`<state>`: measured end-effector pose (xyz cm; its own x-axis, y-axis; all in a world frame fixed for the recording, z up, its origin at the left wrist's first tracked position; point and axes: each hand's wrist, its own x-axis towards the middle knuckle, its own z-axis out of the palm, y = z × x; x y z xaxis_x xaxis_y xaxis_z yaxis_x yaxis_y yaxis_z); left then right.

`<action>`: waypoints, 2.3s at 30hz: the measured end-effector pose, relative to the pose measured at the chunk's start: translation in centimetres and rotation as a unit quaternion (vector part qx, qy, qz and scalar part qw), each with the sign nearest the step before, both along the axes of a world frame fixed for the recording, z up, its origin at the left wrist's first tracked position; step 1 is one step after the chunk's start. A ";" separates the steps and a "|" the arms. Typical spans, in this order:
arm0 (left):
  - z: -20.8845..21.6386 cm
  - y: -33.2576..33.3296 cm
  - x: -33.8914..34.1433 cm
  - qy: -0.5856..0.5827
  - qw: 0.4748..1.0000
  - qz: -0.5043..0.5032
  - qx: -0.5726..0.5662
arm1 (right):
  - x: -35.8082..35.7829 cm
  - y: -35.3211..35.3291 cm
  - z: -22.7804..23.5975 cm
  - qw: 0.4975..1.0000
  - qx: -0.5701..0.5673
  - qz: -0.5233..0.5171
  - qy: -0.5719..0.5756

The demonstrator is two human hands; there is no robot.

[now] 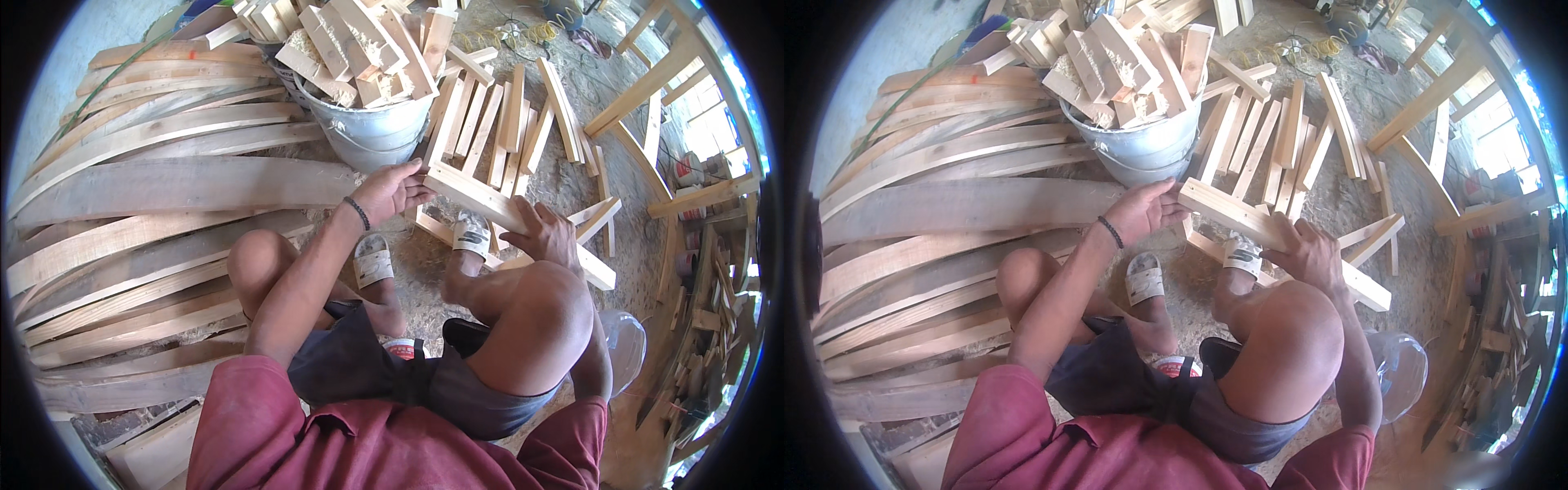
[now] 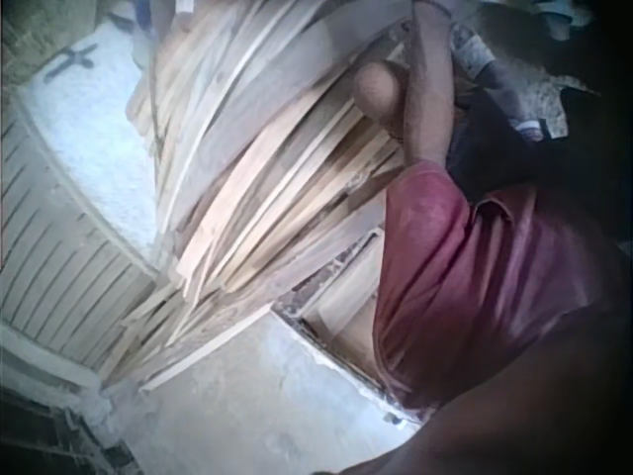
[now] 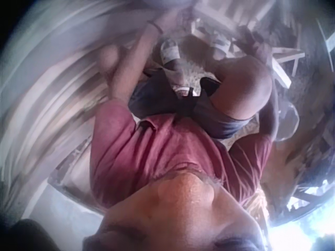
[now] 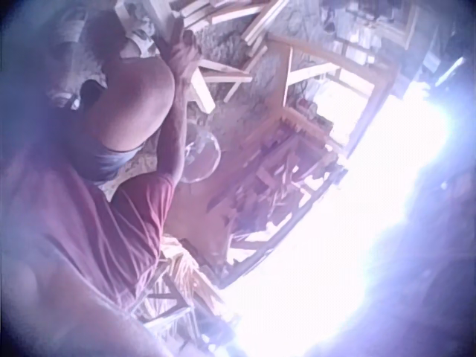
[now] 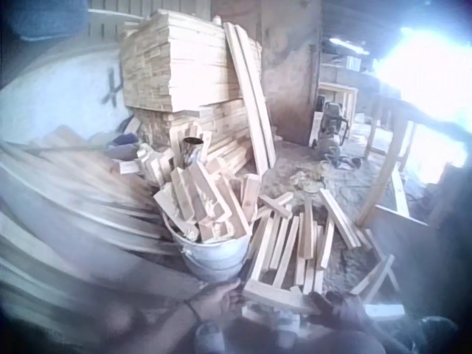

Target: The person assembles wooden furniture components by applying glue, positioning wooden slats, and driving nails into the joints using a hammer.

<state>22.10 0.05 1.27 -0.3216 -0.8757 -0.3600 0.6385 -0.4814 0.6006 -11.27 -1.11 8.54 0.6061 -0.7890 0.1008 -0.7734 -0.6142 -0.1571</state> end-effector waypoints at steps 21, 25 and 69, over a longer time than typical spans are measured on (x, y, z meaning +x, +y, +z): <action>-4.9 -1.8 2.4 -0.191 0.980 -0.030 0.053 | 3.7 -0.4 -6.0 0.999 0.032 0.031 0.014; -4.2 -1.1 3.9 -0.039 0.995 -0.081 0.029 | 3.8 -0.1 -4.2 0.998 0.018 0.054 0.027; -7.3 -1.0 3.1 -0.515 0.854 -0.010 -0.073 | 4.7 -2.3 -3.2 0.992 0.098 0.006 0.074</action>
<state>25.20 -0.94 -6.01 0.0850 -0.9334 -0.3486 -0.2707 -0.3583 0.8935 -6.57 -3.38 5.29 0.6129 -0.7767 -0.1452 -0.7893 -0.5929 -0.1598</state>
